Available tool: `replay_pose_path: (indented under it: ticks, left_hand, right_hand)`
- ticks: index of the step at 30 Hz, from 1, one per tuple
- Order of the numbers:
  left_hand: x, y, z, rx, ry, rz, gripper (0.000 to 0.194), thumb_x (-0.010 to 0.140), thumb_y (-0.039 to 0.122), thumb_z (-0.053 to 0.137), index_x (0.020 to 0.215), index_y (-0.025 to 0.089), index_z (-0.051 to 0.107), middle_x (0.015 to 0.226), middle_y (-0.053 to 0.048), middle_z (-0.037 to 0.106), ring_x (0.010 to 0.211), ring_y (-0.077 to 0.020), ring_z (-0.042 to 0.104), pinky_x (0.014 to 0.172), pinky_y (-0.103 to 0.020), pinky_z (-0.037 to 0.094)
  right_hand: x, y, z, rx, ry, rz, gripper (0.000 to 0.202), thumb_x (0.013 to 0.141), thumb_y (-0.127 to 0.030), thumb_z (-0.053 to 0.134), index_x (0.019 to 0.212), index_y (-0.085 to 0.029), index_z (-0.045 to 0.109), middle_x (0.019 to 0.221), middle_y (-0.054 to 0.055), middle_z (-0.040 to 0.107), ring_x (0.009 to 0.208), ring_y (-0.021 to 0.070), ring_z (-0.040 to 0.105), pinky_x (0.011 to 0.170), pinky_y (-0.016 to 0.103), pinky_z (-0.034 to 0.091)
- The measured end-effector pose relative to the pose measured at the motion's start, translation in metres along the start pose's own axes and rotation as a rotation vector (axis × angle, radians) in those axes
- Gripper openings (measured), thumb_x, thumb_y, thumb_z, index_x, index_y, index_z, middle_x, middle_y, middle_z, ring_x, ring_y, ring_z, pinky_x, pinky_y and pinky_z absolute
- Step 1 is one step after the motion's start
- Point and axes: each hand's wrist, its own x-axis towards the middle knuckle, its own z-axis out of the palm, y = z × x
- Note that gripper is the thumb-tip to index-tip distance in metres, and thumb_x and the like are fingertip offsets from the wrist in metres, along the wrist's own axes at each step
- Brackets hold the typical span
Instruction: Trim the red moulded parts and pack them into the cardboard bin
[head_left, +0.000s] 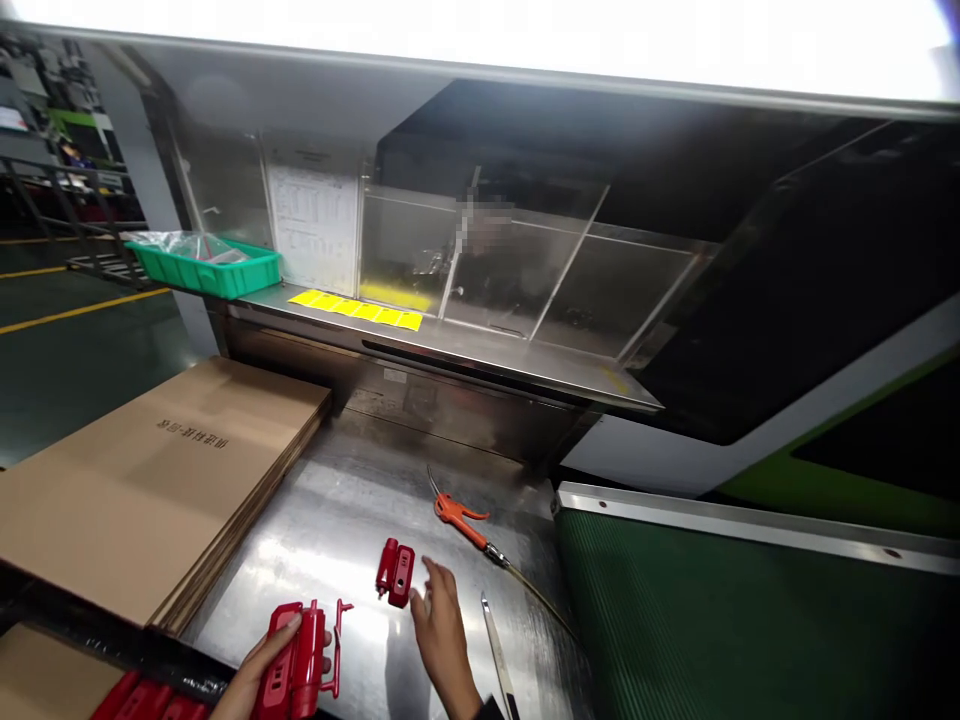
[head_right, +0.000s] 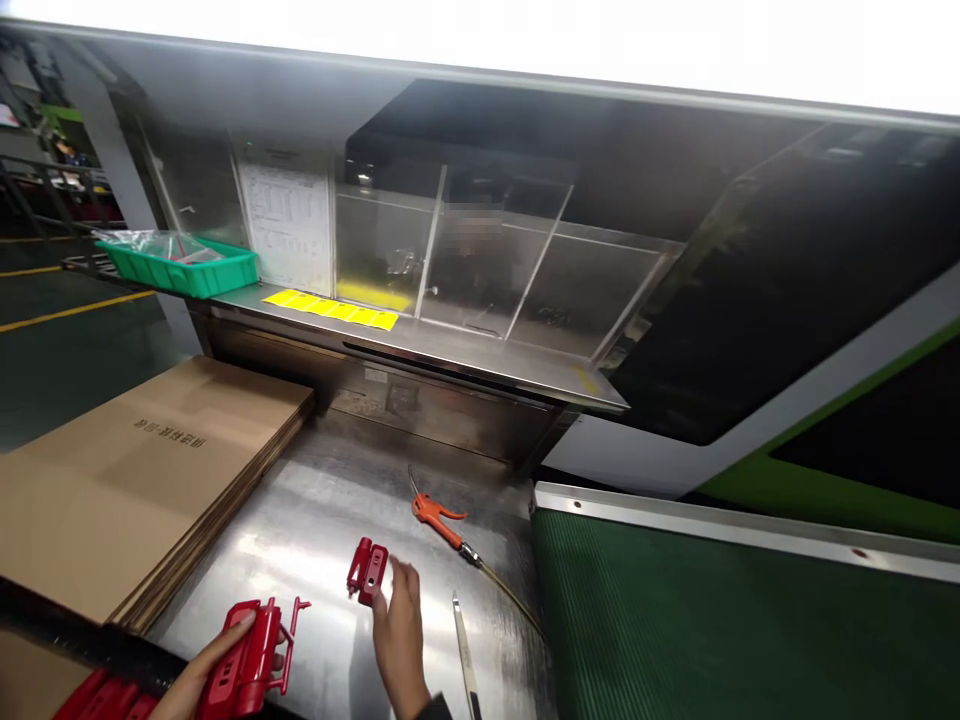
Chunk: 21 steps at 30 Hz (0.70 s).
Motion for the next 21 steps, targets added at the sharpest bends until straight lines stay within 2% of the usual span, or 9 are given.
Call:
replay_pose_path:
  ticks: [2,5,7,9,12,14,17,19,21]
  left_hand:
    - [-0.001,-0.008,0.006,-0.028,-0.038,0.0,0.03,0.073,0.02,0.077,0.096,0.007,0.063,0.077,-0.013,0.076,0.071,-0.026,0.073,0.061,-0.032,0.057]
    - [-0.001,-0.014,0.024,-0.063,-0.153,-0.007,0.025,0.074,0.022,0.076,0.092,0.009,0.064,0.082,-0.011,0.076,0.079,-0.0267,0.073,0.065,-0.031,0.057]
    - [-0.001,-0.015,0.037,-0.079,-0.241,-0.044,0.026,0.077,0.024,0.074,0.096,0.01,0.064,0.088,-0.011,0.076,0.083,-0.0263,0.073,0.069,-0.032,0.057]
    - [0.0,-0.013,0.047,-0.084,-0.327,-0.156,0.029,0.08,0.027,0.071,0.1,0.007,0.064,0.091,-0.014,0.075,0.087,-0.0272,0.072,0.076,-0.035,0.057]
    - [-0.001,-0.013,0.059,-0.071,-0.431,-0.362,0.034,0.084,0.031,0.066,0.097,0.0,0.063,0.091,-0.022,0.073,0.085,-0.0272,0.072,0.08,-0.036,0.056]
    - [-0.007,-0.015,0.065,-0.067,-0.468,-0.4,0.037,0.086,0.032,0.064,0.101,-0.002,0.063,0.094,-0.023,0.073,0.084,-0.0272,0.072,0.08,-0.038,0.056]
    - [-0.017,-0.02,0.072,-0.082,-0.448,-0.222,0.039,0.085,0.032,0.066,0.113,0.005,0.061,0.104,-0.019,0.073,0.094,-0.0284,0.071,0.086,-0.041,0.055]
    - [-0.02,-0.021,0.071,-0.086,-0.388,-0.038,0.039,0.081,0.027,0.071,0.115,0.012,0.061,0.105,-0.013,0.075,0.104,-0.0265,0.068,0.089,-0.033,0.053]
    - [-0.017,-0.019,0.064,-0.06,-0.307,0.137,0.046,0.074,0.021,0.078,0.116,0.016,0.061,0.105,-0.008,0.075,0.112,-0.0242,0.064,0.088,-0.025,0.052]
  right_hand:
    - [-0.029,0.0,0.004,0.043,-0.215,0.05,0.059,0.074,-0.059,0.06,0.111,-0.014,0.055,0.103,0.017,0.067,0.085,0.0257,0.066,0.078,0.041,0.05]
    - [-0.059,-0.004,0.013,0.124,-0.423,0.119,0.065,0.064,-0.075,0.063,0.09,-0.016,0.057,0.064,0.006,0.067,0.048,0.0177,0.059,0.048,0.03,0.044]
    - [-0.068,-0.011,0.011,0.137,-0.383,0.063,0.059,0.068,-0.073,0.062,0.088,-0.018,0.061,0.069,0.006,0.068,0.052,0.0163,0.058,0.051,0.03,0.046]
    - [-0.074,-0.02,0.001,0.115,-0.282,-0.044,0.047,0.074,-0.066,0.062,0.087,-0.021,0.069,0.081,0.009,0.071,0.066,0.0193,0.06,0.068,0.037,0.049]
    - [-0.083,-0.028,-0.014,0.104,-0.113,-0.166,0.033,0.073,-0.059,0.068,0.087,-0.03,0.075,0.099,0.009,0.073,0.09,0.0254,0.058,0.097,0.045,0.037]
    - [-0.086,-0.026,-0.016,0.149,-0.007,-0.167,0.032,0.071,-0.059,0.069,0.086,-0.031,0.075,0.102,0.009,0.073,0.095,0.0265,0.057,0.1,0.045,0.035]
    - [-0.08,-0.012,-0.01,0.281,0.101,-0.035,0.04,0.07,-0.062,0.067,0.083,-0.025,0.07,0.084,0.008,0.069,0.073,0.0207,0.058,0.073,0.037,0.048]
    - [-0.073,0.004,-0.007,0.381,0.106,0.113,0.046,0.068,-0.065,0.064,0.081,-0.021,0.063,0.073,0.004,0.062,0.054,0.0136,0.05,0.051,0.03,0.042]
    - [-0.065,0.025,-0.008,0.441,0.084,0.246,0.049,0.064,-0.066,0.062,0.075,-0.018,0.058,0.067,0.002,0.057,0.047,0.0097,0.045,0.044,0.026,0.036]
